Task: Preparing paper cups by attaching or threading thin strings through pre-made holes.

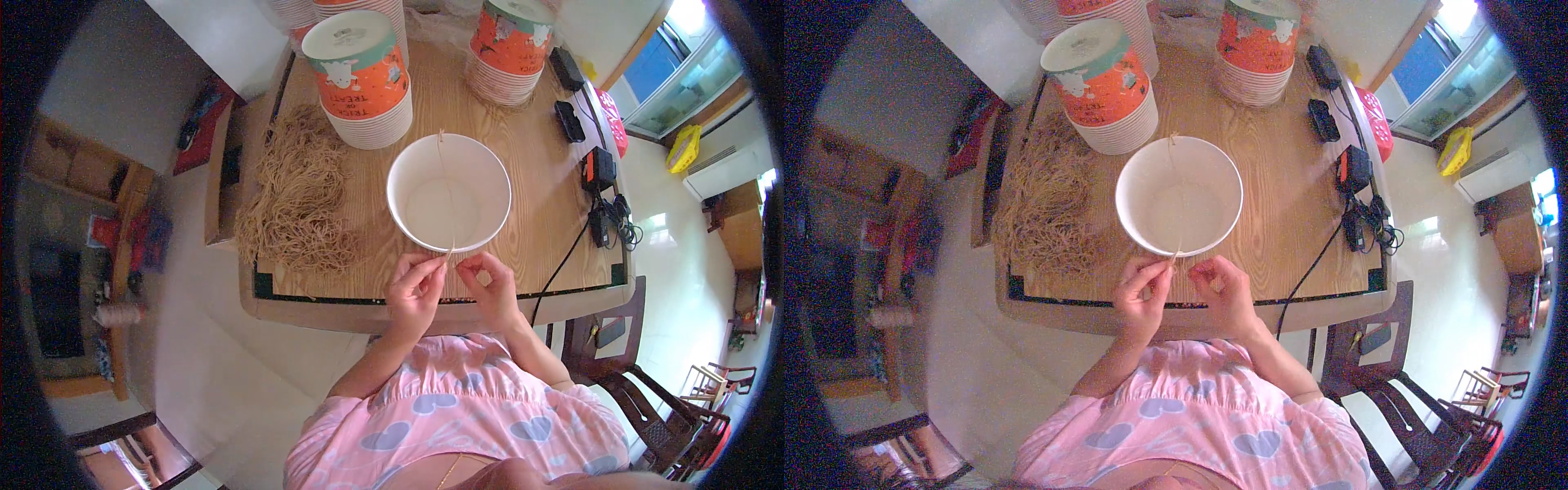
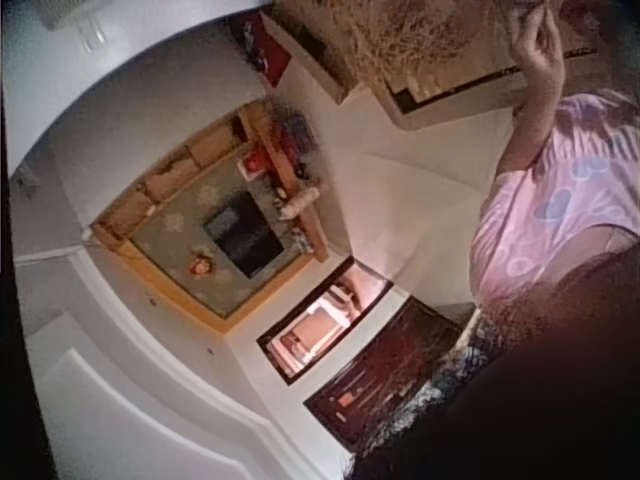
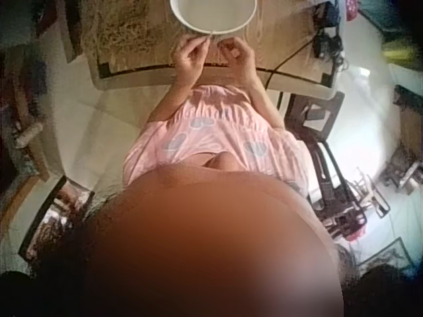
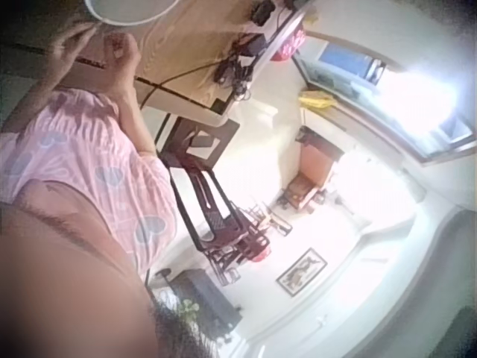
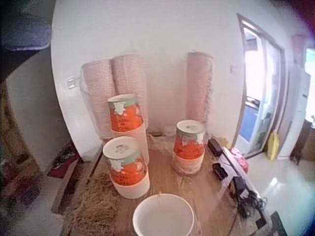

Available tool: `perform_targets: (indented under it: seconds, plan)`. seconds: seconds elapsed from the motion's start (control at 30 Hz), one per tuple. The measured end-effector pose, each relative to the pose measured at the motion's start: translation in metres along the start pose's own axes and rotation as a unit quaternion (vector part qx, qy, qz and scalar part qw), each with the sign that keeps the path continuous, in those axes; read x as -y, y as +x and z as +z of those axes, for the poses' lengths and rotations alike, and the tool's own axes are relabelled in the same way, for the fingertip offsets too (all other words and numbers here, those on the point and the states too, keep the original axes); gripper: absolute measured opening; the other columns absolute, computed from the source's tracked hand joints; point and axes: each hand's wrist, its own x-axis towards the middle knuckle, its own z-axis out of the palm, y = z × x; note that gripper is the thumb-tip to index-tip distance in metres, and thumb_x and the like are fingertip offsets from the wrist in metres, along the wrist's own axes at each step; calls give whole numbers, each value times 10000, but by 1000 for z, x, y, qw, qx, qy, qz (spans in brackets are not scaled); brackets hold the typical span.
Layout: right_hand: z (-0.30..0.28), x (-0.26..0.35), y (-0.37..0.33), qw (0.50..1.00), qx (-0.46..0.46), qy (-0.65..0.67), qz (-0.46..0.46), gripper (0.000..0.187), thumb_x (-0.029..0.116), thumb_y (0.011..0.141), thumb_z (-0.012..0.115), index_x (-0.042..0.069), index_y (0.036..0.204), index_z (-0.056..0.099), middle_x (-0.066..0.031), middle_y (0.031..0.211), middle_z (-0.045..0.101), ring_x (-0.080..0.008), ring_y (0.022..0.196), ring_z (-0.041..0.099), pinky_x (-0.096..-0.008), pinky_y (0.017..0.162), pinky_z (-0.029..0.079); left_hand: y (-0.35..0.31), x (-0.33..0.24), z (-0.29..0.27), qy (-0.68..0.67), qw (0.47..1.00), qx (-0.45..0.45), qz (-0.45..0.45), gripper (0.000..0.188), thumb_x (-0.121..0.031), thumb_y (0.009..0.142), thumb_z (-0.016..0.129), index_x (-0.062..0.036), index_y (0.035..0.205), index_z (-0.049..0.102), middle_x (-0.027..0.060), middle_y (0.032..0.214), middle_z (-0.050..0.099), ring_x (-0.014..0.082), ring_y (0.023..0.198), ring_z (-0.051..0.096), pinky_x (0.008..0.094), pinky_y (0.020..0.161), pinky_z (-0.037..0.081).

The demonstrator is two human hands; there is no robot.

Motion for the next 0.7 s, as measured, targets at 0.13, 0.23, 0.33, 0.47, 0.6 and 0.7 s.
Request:
perform_targets:
  seconds: [0.13,0.23,0.33,0.47,0.6,0.7]
  plan:
    - [0,-1,4,1000,-15,5,-19,109,0,753,612,-2,860,591,-56,739,589,-108,666,529,-247,612,439,-6,14,-13,-138,989,6,-51,121,0,808,565,-8,916,620,21,834,572,41,600,465,164,519,375]
    - [2,3,6,1000,-24,7,7,125,6,755,619,6,879,600,-49,724,581,-103,656,517,-246,608,433,-3,4,-20,-287,941,50,-172,128,-36,866,481,1,962,557,36,802,583,40,644,485,164,553,400]
    - [2,0,6,1000,-29,8,-7,146,9,757,622,15,902,605,-44,713,574,-102,647,508,-246,605,429,-3,2,-20,-272,953,80,-105,119,-20,849,479,2,919,573,38,798,589,49,642,498,175,563,409]
    - [3,2,6,999,-33,16,-9,145,8,757,622,17,900,607,-41,714,575,-104,643,506,-244,608,429,-4,20,-16,-184,963,181,-75,112,-68,819,496,-13,831,592,16,691,539,74,587,476,215,507,382]
    - [3,0,6,999,-33,20,-12,140,9,759,621,17,898,608,-39,728,589,-105,651,516,-246,616,434,-3,38,-20,-248,927,216,-180,97,-80,815,531,-19,857,593,13,684,533,77,588,479,214,510,377]
    - [5,-2,6,999,-32,20,-10,142,5,760,619,18,901,608,-39,739,598,-106,659,524,-247,624,439,-2,40,-20,-246,866,196,-390,65,-86,810,560,-30,838,582,-3,647,512,77,561,471,209,492,362]
